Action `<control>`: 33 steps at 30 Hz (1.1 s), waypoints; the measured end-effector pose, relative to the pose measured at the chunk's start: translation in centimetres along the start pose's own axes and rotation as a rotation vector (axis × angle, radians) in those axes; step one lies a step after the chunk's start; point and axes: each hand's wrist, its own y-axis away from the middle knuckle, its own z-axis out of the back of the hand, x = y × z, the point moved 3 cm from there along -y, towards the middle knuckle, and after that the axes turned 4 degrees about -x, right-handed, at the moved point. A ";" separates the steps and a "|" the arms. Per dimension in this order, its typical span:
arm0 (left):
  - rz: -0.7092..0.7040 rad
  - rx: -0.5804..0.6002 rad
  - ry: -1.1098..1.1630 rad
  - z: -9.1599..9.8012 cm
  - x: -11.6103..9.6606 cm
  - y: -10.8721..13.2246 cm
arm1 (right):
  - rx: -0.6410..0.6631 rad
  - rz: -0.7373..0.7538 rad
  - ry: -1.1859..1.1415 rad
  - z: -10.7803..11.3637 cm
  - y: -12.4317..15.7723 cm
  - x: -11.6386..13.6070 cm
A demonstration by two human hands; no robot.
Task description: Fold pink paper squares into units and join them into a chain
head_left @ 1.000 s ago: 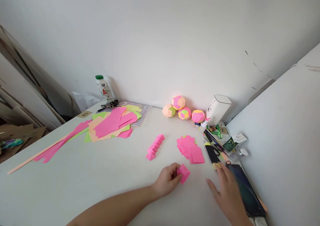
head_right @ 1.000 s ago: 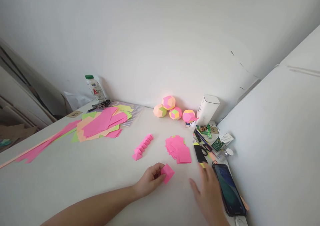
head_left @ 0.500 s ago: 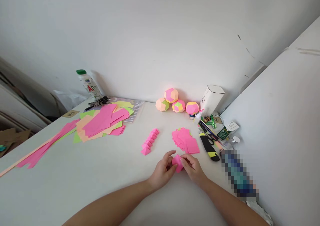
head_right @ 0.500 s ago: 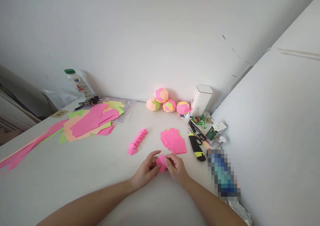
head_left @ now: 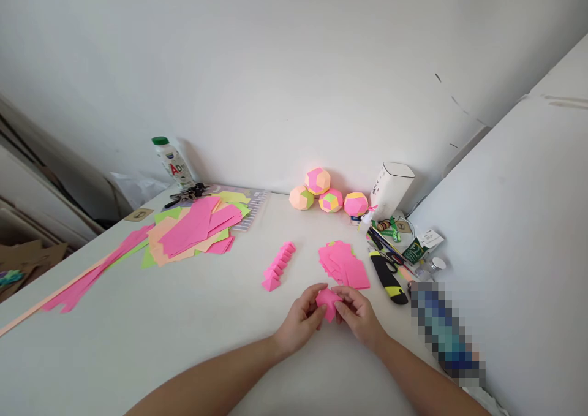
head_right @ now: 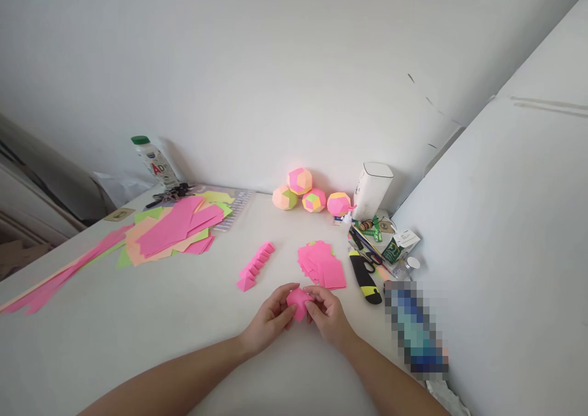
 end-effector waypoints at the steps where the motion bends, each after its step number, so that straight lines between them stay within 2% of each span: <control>1: 0.011 0.005 -0.008 0.0 -0.1 0.0 | 0.003 0.001 -0.002 0.0 0.0 0.0; 5: 0.019 0.014 -0.015 -0.1 -0.1 0.0 | 0.004 -0.002 -0.008 -0.1 0.0 0.1; 15: 0.009 -0.101 -0.035 0.3 0.3 -0.4 | -0.021 0.025 0.001 -0.1 0.1 0.2; 23: 0.038 0.003 -0.003 -0.3 0.1 -0.3 | -0.030 0.011 -0.047 0.0 0.1 0.0; 33: -0.019 -0.005 0.026 0.1 1.5 -0.6 | -0.015 0.030 -0.024 0.1 -0.1 -0.9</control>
